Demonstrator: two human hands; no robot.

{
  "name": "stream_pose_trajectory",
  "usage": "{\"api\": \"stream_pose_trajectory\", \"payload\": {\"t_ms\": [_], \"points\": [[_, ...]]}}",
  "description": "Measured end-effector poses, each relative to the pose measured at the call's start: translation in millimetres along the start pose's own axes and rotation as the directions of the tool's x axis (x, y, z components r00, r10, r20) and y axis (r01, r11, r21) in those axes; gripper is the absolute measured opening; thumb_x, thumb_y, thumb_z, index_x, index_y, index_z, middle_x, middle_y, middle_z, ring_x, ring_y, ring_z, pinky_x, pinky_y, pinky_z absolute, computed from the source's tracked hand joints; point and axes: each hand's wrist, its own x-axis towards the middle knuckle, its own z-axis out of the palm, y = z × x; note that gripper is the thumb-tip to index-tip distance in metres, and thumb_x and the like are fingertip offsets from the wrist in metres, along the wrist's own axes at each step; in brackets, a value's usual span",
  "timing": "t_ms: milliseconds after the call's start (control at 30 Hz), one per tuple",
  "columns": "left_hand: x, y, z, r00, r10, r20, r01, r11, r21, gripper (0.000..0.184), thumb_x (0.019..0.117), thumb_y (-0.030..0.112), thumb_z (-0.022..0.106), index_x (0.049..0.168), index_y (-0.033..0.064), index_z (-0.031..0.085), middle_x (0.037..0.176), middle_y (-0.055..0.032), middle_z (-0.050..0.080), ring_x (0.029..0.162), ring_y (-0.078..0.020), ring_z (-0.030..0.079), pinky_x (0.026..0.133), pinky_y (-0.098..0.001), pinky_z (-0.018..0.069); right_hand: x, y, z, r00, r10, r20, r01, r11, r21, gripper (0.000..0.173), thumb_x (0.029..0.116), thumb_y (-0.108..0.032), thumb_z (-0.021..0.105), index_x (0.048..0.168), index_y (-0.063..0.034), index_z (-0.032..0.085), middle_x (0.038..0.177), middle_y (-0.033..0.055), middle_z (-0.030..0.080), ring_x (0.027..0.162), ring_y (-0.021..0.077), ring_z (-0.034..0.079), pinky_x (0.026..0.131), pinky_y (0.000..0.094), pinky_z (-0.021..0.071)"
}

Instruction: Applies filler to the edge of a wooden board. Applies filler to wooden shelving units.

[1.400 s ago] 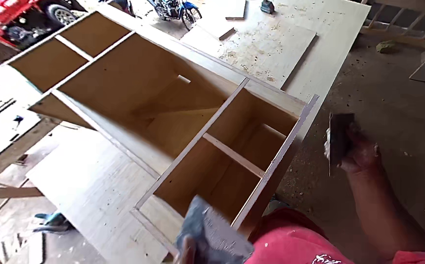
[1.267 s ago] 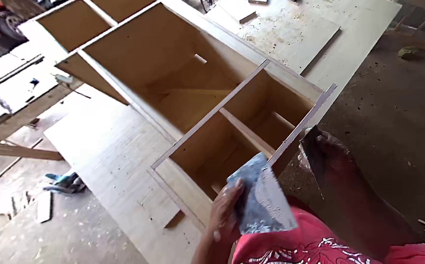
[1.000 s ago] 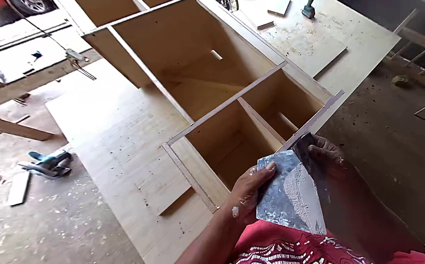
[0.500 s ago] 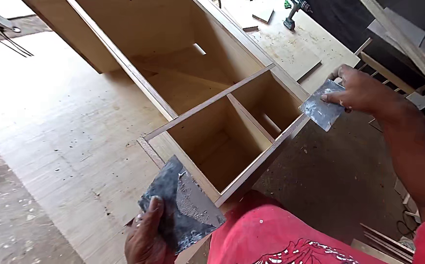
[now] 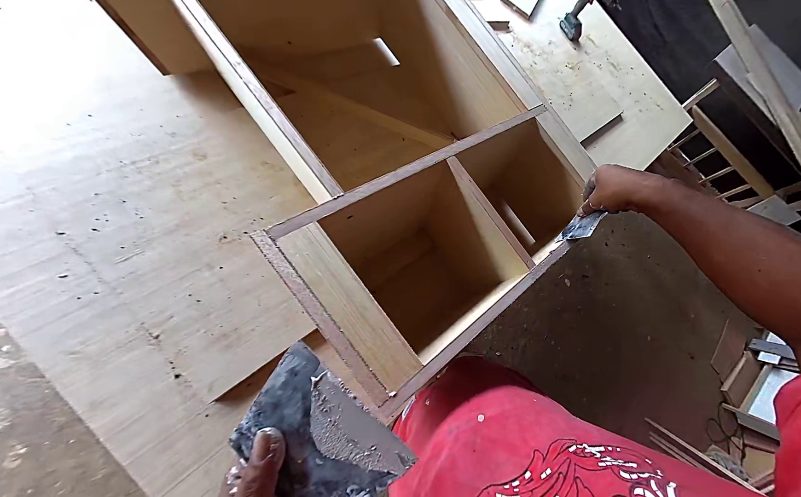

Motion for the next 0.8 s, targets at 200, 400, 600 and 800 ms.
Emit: {"api": "stream_pose_trajectory", "payload": {"t_ms": [200, 400, 600, 800], "points": [[9.1, 6.6, 7.3, 1.0, -0.007, 0.011, 0.008, 0.999, -0.036, 0.02, 0.106, 0.022, 0.052, 0.109, 0.0197, 0.072, 0.099, 0.0083, 0.077, 0.093, 0.0017, 0.071, 0.085, -0.0162, 0.058, -19.9, -36.0, 25.5, 0.988, -0.14, 0.071, 0.146, 0.986, -0.081, 0.028, 0.0898, -0.025, 0.08, 0.093, 0.0027, 0.072, 0.088, 0.0203, 0.069, 0.084, 0.0344, 0.067, 0.078, 0.0583, 0.0525], [13.2, 3.5, 6.1, 0.999, -0.035, 0.033, 0.037, 0.995, -0.092, 0.02, 0.1051, 0.022, 0.054, 0.108, 0.0192, 0.073, 0.098, 0.0063, 0.078, 0.093, -0.0002, 0.072, 0.084, -0.0182, 0.0588, -41.7, -36.2, 36.9, 0.989, -0.146, -0.007, 0.145, 0.974, 0.172, 0.023, 0.0937, -0.02, 0.076, 0.097, 0.0016, 0.073, 0.089, 0.0185, 0.07, 0.083, 0.0308, 0.066, 0.079, 0.0543, 0.0533], [21.0, 4.6, 26.4, 0.989, -0.119, 0.086, 0.133, 0.975, -0.179, 0.021, 0.1058, 0.021, 0.053, 0.106, 0.0158, 0.073, 0.095, 0.0006, 0.078, 0.087, -0.0057, 0.074, 0.08, -0.0235, 0.0618, -97.5, -25.4, 27.9, 0.971, -0.101, -0.219, 0.237, 0.571, 0.786, 0.021, 0.1008, -0.009, 0.063, 0.122, -0.0059, 0.062, 0.09, 0.0078, 0.072, 0.058, 0.0095, 0.061, 0.047, 0.0232, 0.046], [25.1, 1.1, 71.5, 0.965, -0.188, 0.182, 0.231, 0.939, -0.256, 0.019, 0.1055, 0.018, 0.053, 0.11, 0.0084, 0.069, 0.095, -0.0054, 0.077, 0.086, -0.0117, 0.075, 0.081, -0.0299, 0.0636, -191.5, -56.8, 78.2, 0.636, -0.09, -0.766, 0.756, 0.269, 0.596, 0.03, 0.0972, -0.014, 0.063, 0.127, -0.0082, 0.062, 0.104, 0.0019, 0.071, 0.084, 0.0112, 0.071, 0.068, 0.0302, 0.0629]]}}
